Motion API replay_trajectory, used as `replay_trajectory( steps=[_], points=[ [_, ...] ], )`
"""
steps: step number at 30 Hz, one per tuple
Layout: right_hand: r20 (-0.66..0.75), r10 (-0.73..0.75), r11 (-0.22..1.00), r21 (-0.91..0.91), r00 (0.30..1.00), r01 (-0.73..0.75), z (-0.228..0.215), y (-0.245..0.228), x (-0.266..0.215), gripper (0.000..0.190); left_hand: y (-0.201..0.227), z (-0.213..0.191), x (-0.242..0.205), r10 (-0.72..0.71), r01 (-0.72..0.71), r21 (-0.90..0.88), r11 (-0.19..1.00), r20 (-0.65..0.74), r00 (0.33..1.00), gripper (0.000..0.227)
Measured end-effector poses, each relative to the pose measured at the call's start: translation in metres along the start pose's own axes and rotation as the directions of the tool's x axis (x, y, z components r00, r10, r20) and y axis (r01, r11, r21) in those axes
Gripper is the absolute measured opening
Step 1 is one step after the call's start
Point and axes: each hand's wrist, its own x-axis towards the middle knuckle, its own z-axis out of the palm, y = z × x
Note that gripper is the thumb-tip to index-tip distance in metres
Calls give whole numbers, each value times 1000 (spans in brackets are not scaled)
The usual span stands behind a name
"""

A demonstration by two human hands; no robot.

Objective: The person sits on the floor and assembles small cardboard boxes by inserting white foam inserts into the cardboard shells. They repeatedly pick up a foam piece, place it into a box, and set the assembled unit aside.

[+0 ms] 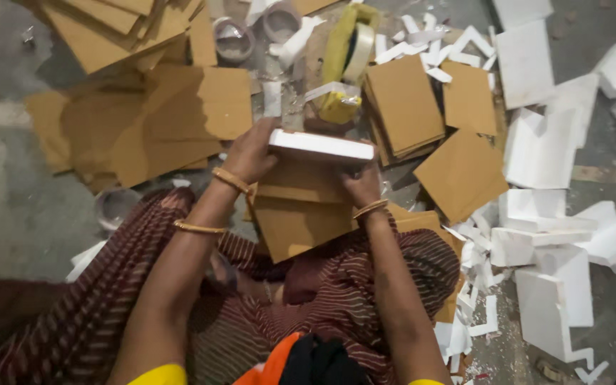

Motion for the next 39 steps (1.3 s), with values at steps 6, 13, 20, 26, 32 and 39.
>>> replay_trajectory(
  steps=[6, 13, 20, 26, 32, 39],
  points=[
    [-20, 152, 942, -301, 988, -151, -4, 19, 0, 71, 18, -12, 3, 81, -81, 41, 996, -5, 997, 70],
    [-135, -126, 969, -230, 983, 92, 6, -21, -12, 53, 39, -12, 17, 40, -103, 595, 797, 119, 992, 34],
    [-133, -49, 980, -199, 990, 22, 32, -14, -6, 55, 55, 26, 29, 183, -188, 576, 795, 66, 981, 30],
    [-144, -147, 897, -437, 979, 71, 38, 4, 5, 67, 59, 16, 28, 196, -185, 502, 845, 32, 980, 40],
    [-127, -155, 884, -460, 980, 80, 38, 8, 6, 74, 66, 9, 28, 167, -174, 512, 841, 61, 984, 44],
    [-116, -84, 943, -332, 990, 41, 43, 4, 9, 72, 66, 11, 30, 66, -110, 537, 836, 101, 993, 53]
  ],
)
